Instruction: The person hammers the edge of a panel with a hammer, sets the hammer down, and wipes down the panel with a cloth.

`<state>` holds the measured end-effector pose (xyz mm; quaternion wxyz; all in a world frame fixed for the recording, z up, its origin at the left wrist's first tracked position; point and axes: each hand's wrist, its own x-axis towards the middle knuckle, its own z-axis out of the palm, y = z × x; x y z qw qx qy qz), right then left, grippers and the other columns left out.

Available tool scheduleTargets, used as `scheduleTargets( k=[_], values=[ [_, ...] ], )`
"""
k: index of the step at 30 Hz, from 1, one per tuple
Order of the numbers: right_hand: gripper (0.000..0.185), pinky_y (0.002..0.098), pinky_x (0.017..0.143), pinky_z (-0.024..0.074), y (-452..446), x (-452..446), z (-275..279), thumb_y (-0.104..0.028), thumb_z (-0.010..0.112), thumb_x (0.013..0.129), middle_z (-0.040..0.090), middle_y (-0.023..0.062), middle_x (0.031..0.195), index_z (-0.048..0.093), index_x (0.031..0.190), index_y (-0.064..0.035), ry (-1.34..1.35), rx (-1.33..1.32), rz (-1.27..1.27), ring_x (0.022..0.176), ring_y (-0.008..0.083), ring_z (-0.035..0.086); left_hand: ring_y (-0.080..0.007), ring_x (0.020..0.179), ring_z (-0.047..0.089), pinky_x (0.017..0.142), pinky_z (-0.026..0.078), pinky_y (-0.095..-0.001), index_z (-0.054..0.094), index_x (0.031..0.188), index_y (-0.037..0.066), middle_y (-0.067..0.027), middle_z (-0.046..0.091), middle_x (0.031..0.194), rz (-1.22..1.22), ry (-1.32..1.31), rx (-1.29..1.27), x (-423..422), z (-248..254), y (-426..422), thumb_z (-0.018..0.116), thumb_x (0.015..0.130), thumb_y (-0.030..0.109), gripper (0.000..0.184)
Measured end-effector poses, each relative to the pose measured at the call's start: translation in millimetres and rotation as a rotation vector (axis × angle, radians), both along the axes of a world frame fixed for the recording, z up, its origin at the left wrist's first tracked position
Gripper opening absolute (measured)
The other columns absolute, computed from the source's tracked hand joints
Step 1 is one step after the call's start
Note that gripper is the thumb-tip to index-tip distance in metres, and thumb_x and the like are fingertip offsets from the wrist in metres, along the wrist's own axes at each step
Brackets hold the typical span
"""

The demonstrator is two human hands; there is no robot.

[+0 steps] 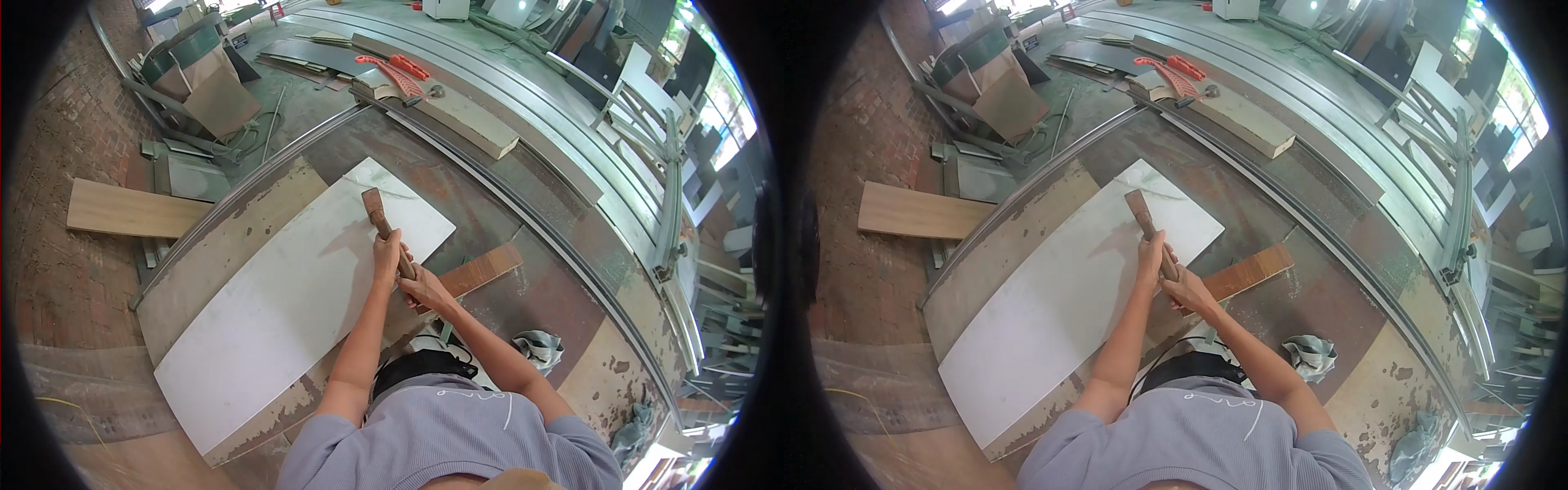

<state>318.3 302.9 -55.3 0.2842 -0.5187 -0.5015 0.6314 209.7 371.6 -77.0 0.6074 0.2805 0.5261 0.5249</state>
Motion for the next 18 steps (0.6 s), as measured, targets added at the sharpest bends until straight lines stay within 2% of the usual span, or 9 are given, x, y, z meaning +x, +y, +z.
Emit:
scheduleTargets(
  k=[7, 9, 13, 18],
  values=[
    [0.025, 0.0253, 0.046, 0.0415, -4, -8, 10, -0.024, 0.056, 0.078, 0.05, 0.0022, 0.06, 0.044, 0.086, -0.0027, -0.018, -0.022, -0.033, 0.048, 0.0109, 0.05, -0.0172, 0.045, 0.054, 0.041, 0.047, -0.0306, 0.044, 0.09, -0.001, -0.0077, 0.052, 0.066, 0.037, -0.086, 0.01, -7, 4, -1, 0.06, 0.082, 0.019, 0.027],
    [0.033, 0.0289, 0.047, 0.0447, -5, -13, 18, -0.028, 0.054, 0.075, 0.054, 0.0065, 0.066, 0.047, 0.088, 0.0005, -0.161, 0.0, 0.01, 0.05, 0.0149, 0.054, -0.0171, 0.045, 0.054, 0.041, 0.048, -0.0307, 0.044, 0.09, -0.001, -0.0081, 0.052, 0.068, 0.074, -0.101, -0.005, -11, 6, -3, 0.061, 0.08, 0.017, 0.026],
    [0.031, 0.0276, 0.047, 0.042, -14, -31, 21, -0.03, 0.056, 0.075, 0.052, 0.0044, 0.063, 0.047, 0.084, -0.0024, -0.112, 0.059, 0.027, 0.05, 0.0129, 0.051, -0.018, 0.046, 0.054, 0.041, 0.048, -0.0312, 0.043, 0.091, -0.002, -0.0086, 0.052, 0.068, 0.192, -0.085, 0.03, -33, 22, -21, 0.058, 0.08, 0.015, 0.025],
    [0.035, 0.0287, 0.048, 0.0441, -13, -54, 38, -0.032, 0.056, 0.074, 0.054, 0.0051, 0.064, 0.049, 0.088, -0.0002, -0.143, 0.136, 0.23, 0.053, 0.0142, 0.054, -0.0201, 0.047, 0.054, 0.044, 0.048, -0.0325, 0.041, 0.09, -0.001, -0.0087, 0.05, 0.067, 0.306, -0.066, 0.122, -72, 31, -39, 0.057, 0.083, 0.018, 0.026]
  ],
)
